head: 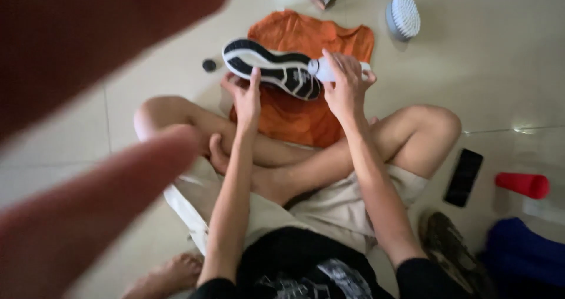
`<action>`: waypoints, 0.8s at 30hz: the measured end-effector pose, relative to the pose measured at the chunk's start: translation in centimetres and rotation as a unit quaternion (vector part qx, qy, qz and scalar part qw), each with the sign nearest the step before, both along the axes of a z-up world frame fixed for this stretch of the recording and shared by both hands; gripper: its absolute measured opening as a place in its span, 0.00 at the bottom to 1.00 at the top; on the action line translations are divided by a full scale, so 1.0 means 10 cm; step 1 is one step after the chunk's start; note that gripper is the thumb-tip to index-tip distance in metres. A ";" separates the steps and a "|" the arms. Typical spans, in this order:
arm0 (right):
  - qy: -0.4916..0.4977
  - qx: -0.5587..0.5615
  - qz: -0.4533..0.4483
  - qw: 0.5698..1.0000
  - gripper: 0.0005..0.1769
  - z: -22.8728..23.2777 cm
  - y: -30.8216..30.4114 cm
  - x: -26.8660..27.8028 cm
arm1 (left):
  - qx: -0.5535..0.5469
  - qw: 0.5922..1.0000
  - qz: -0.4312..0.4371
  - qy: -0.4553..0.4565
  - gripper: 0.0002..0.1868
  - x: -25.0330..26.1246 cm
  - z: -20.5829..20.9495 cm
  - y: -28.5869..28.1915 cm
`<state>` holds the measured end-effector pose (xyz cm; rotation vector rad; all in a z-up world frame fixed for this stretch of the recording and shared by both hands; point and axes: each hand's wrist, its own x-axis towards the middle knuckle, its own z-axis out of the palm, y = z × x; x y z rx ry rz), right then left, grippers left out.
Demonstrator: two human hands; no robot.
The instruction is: Cleaning the sole of a sneaker using a brush and cleaning solution while sitting on the floor
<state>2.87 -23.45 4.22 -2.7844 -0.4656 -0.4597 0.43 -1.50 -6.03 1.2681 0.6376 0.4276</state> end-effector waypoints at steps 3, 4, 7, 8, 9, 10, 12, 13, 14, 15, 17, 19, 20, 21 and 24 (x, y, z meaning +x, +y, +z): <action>-0.010 -0.058 0.007 0.998 0.48 0.11 0.00 -0.02 | -0.030 0.999 -0.015 -0.038 0.32 -0.04 0.18 0.05; -0.002 -0.059 0.007 0.998 0.48 0.11 0.00 -0.04 | -0.031 0.999 -0.015 -0.030 0.32 -0.10 0.33 0.05; -0.024 -0.047 0.004 0.999 0.43 0.12 0.04 0.00 | -0.031 0.998 -0.041 0.031 0.35 -0.10 0.64 0.08; -0.025 -0.044 0.010 0.999 0.42 0.11 0.02 0.00 | -0.045 0.998 -0.040 0.013 0.33 -0.11 0.59 0.07; -0.026 -0.042 0.016 0.999 0.42 0.10 0.00 -0.01 | -0.060 0.997 -0.040 -0.005 0.31 -0.11 0.54 0.06; -0.022 -0.041 0.016 0.999 0.42 0.10 0.00 -0.01 | -0.060 0.997 -0.040 -0.001 0.31 -0.13 0.59 0.06; -0.033 -0.051 0.014 0.998 0.44 0.11 0.00 0.00 | -0.055 0.997 -0.048 0.027 0.33 -0.14 0.69 0.06; -0.030 -0.052 0.015 0.998 0.44 0.13 0.01 -0.03 | -0.055 0.997 -0.047 0.030 0.33 -0.16 0.71 0.06; -0.024 -0.047 0.011 0.999 0.43 0.14 0.02 -0.03 | -0.055 0.997 -0.048 0.037 0.34 -0.16 0.74 0.06; -0.019 -0.043 0.008 0.999 0.42 0.16 0.03 -0.03 | -0.055 0.996 -0.050 0.044 0.35 -0.15 0.77 0.06; -0.014 -0.045 0.013 0.999 0.44 0.17 0.00 0.01 | -0.052 0.997 -0.044 0.046 0.35 -0.13 0.71 0.04; -0.004 -0.041 0.006 0.999 0.46 0.15 0.03 -0.03 | -0.043 0.996 -0.048 0.054 0.35 -0.16 0.68 0.09; -0.010 -0.045 0.008 0.999 0.46 0.16 0.02 -0.02 | -0.045 0.997 -0.044 0.045 0.34 -0.15 0.67 0.07; -0.016 -0.048 0.010 0.999 0.45 0.16 0.01 -0.01 | -0.047 0.997 -0.039 0.037 0.34 -0.13 0.67 0.05; -0.023 -0.055 0.004 0.998 0.45 0.14 0.03 -0.01 | -0.042 0.996 -0.049 0.053 0.34 -0.17 0.78 0.07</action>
